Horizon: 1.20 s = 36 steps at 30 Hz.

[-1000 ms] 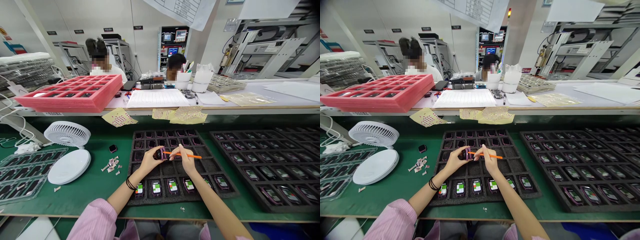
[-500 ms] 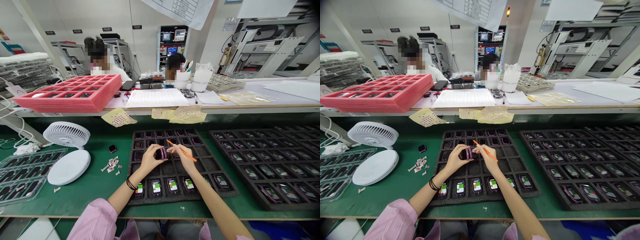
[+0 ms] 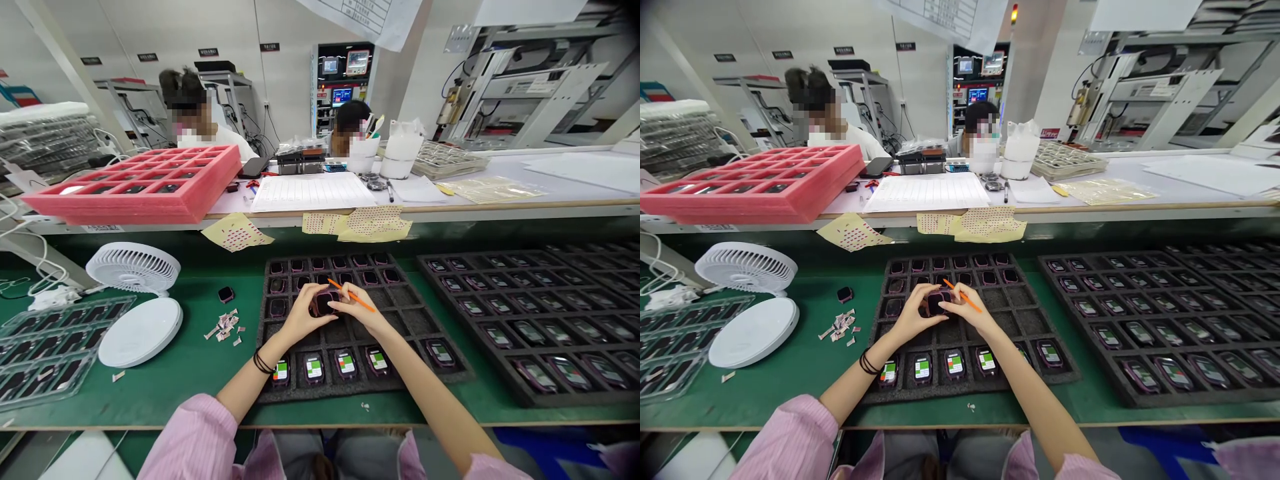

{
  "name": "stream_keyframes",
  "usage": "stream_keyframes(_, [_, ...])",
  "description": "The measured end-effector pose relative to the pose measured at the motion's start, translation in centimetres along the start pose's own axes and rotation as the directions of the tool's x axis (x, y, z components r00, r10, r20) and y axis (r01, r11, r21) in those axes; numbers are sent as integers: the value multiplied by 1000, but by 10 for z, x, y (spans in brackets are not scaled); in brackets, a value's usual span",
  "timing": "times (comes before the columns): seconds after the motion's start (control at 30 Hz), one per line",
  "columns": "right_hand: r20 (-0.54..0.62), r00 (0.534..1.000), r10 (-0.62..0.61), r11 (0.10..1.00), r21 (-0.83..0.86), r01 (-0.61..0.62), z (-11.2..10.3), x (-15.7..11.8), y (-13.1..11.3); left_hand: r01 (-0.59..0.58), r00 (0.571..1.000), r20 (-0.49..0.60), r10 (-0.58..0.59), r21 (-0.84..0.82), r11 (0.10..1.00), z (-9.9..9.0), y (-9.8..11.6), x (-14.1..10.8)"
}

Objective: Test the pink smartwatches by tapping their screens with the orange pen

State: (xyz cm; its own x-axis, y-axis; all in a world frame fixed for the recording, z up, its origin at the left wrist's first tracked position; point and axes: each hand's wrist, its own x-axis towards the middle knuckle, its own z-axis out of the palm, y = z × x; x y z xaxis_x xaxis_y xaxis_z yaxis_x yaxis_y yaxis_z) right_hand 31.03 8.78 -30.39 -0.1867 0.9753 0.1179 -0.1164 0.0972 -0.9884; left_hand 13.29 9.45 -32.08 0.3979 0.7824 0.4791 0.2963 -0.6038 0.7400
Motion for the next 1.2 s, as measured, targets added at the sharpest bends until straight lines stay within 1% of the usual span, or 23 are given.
stream_keyframes(0.1, [-14, 1000, 14, 1000, 4, -14, -1, -1, -3, -7, 1000, 16, 8, -70, 998, -3, -1, 1])
stream_keyframes(0.17, [-19, 999, 27, 1000, -6, -27, 0, -2, -4, -26, 1000, 13, 27, -83, 996, -3, -1, 0])
stream_keyframes(0.27, [-48, 998, 28, 1000, 8, -28, -6, -6, -5, 1, 1000, -21, -3, -91, 996, -2, 3, 1])
stream_keyframes(0.33, [-105, 994, 9, 1000, 8, -8, -21, -10, -6, 17, 999, -38, -21, -91, 996, 0, 7, 4])
stream_keyframes(0.4, [-203, 978, -47, 997, -77, 32, -47, -14, -7, 16, 1000, -4, -16, -78, 997, 6, 12, 11])
stream_keyframes(0.43, [-253, 963, -88, 985, -163, 47, -63, -17, -7, 9, 999, 33, -7, -66, 998, 12, 15, 15])
stream_keyframes(0.47, [-312, 938, -150, 957, -283, 58, -80, -19, -7, 0, 997, 77, 4, -52, 999, 18, 17, 21])
stream_keyframes(0.5, [-370, 903, -217, 910, -413, 49, -96, -22, -8, -12, 992, 121, 16, -36, 999, 27, 19, 28])
stream_keyframes(0.57, [-412, 851, -326, 776, -631, -8, -124, -27, -8, -35, 981, 191, 33, 5, 999, 49, 21, 43])
stream_keyframes(0.63, [-414, 833, -367, 713, -701, -34, -142, -29, -7, -16, 976, 216, 3, 58, 998, 74, 21, 59])
stream_keyframes(0.7, [-402, 836, -374, 695, -718, -34, -149, -28, -6, 18, 978, 205, -41, 112, 993, 98, 20, 72])
stream_keyframes(0.77, [-375, 849, -372, 680, -733, -26, -150, -26, -3, 24, 978, 202, -53, 143, 989, 116, 18, 81])
stream_keyframes(0.83, [-345, 864, -366, 670, -743, -13, -148, -22, -1, 22, 977, 205, -60, 181, 983, 127, 17, 85])
stream_keyframes(0.87, [-334, 870, -363, 665, -747, -9, -147, -21, 0, 20, 976, 206, -64, 207, 978, 130, 16, 85])
stream_keyframes(0.93, [-328, 871, -366, 658, -753, -8, -144, -21, -1, 9, 977, 204, -64, 261, 965, 129, 17, 83])
stream_keyframes(1.0, [-337, 860, -383, 652, -759, -7, -140, -24, -5, -9, 978, 203, -56, 308, 951, 120, 19, 77])
stream_keyframes(1.07, [-338, 850, -403, 649, -761, 5, -129, -31, -12, -29, 975, 218, -49, 338, 941, 102, 24, 69])
stream_keyframes(1.1, [-329, 855, -400, 658, -753, 18, -120, -36, -16, -39, 970, 239, -51, 355, 934, 90, 28, 64])
stream_keyframes(1.13, [-309, 870, -385, 673, -739, 35, -109, -41, -21, -47, 964, 262, -56, 370, 928, 76, 32, 57])
stream_keyframes(1.17, [-261, 907, -331, 726, -684, 68, -95, -48, -25, -52, 958, 281, -63, 386, 921, 60, 36, 49])
stream_keyframes(1.2, [-196, 944, -266, 784, -613, 94, -78, -55, -28, -72, 938, 335, -84, 428, 901, 43, 41, 40])
